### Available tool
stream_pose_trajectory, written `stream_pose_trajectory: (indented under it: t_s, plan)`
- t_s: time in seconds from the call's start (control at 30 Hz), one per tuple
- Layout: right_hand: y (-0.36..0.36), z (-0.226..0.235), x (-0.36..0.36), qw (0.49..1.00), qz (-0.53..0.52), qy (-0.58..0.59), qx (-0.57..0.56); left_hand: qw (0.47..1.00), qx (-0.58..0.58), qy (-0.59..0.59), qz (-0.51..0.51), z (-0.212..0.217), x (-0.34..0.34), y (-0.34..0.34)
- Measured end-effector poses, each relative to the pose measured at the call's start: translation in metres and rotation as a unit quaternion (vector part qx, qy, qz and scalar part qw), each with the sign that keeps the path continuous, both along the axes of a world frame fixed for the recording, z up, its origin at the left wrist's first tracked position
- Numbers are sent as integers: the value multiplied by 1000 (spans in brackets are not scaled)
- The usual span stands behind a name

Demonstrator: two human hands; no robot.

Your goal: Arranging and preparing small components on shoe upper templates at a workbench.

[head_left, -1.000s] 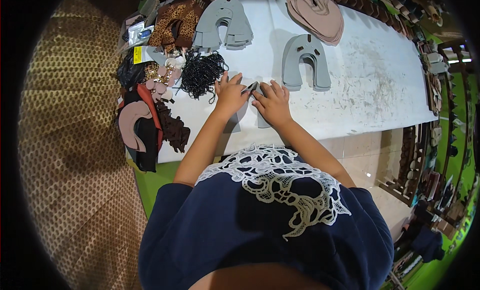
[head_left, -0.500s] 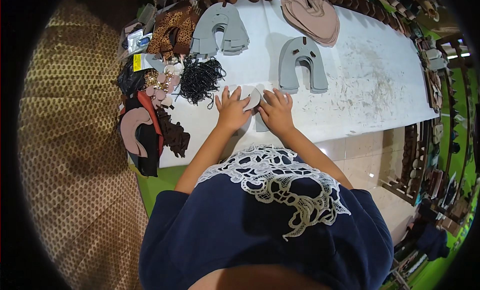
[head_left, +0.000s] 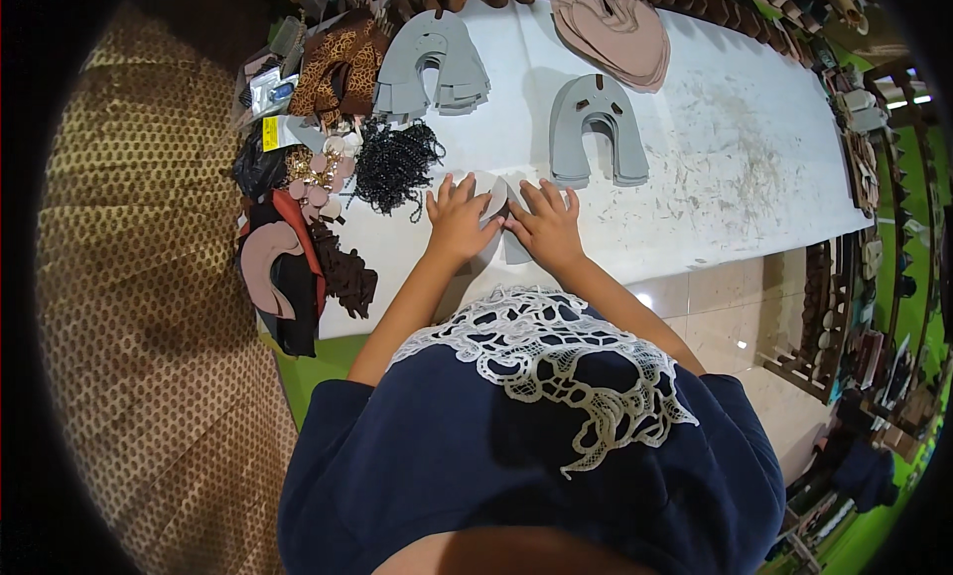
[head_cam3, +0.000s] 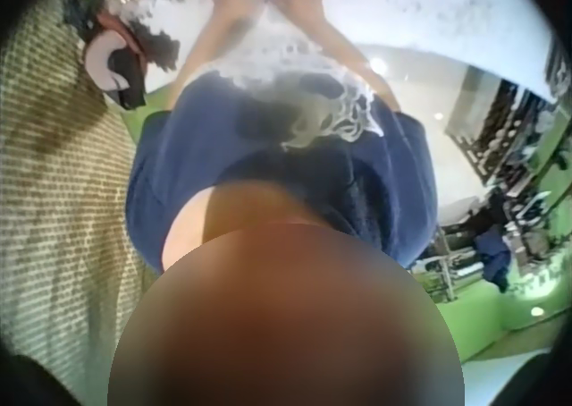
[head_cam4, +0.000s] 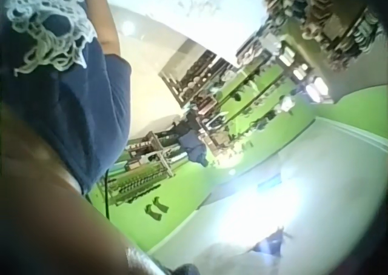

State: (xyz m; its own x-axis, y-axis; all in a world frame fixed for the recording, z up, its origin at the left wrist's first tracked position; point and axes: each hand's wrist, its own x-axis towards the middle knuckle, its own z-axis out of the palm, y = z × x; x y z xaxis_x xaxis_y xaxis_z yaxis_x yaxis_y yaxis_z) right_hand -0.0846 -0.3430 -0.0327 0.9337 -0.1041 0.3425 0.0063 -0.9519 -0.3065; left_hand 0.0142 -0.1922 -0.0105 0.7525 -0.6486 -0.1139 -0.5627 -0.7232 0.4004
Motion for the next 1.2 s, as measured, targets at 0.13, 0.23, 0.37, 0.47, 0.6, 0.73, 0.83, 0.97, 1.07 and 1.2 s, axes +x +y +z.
stream_pose_trajectory:
  t_s: [0.13, 0.23, 0.37, 0.47, 0.6, 0.73, 0.83, 0.97, 1.07, 1.2]
  plan:
    - [0, -3, 1, 1000, 4, 18, -10, 1000, 5, -2, 11, -1, 4, 2]
    - [1, -3, 1, 1000, 9, 23, -18, 1000, 4, -5, 11, -1, 6, 3]
    - [2, -2, 3, 999, 11, 32, -18, 1000, 3, 13, 23, -3, 8, 4]
    - [2, -2, 2, 999, 10, 31, -13, 1000, 1, 7, 28, -6, 11, 4]
    - [3, 0, 3, 999, 13, 39, -14, 999, -12, -28, 40, -14, 21, 11]
    - [2, 0, 3, 998, 16, 48, -21, 999, 4, -15, 36, -8, 29, 11]
    - [2, -1, 3, 999, 20, 43, -21, 1000, 12, 18, 14, -5, 32, 9]
    - [1, -4, 3, 999, 17, 41, -24, 994, 37, 99, 9, 8, 37, -2]
    - [2, -3, 4, 999, 17, 44, -26, 991, 39, 128, 21, 3, 43, -5]
    - [2, -3, 4, 999, 16, 47, -19, 989, 22, 140, 47, -7, 48, -6]
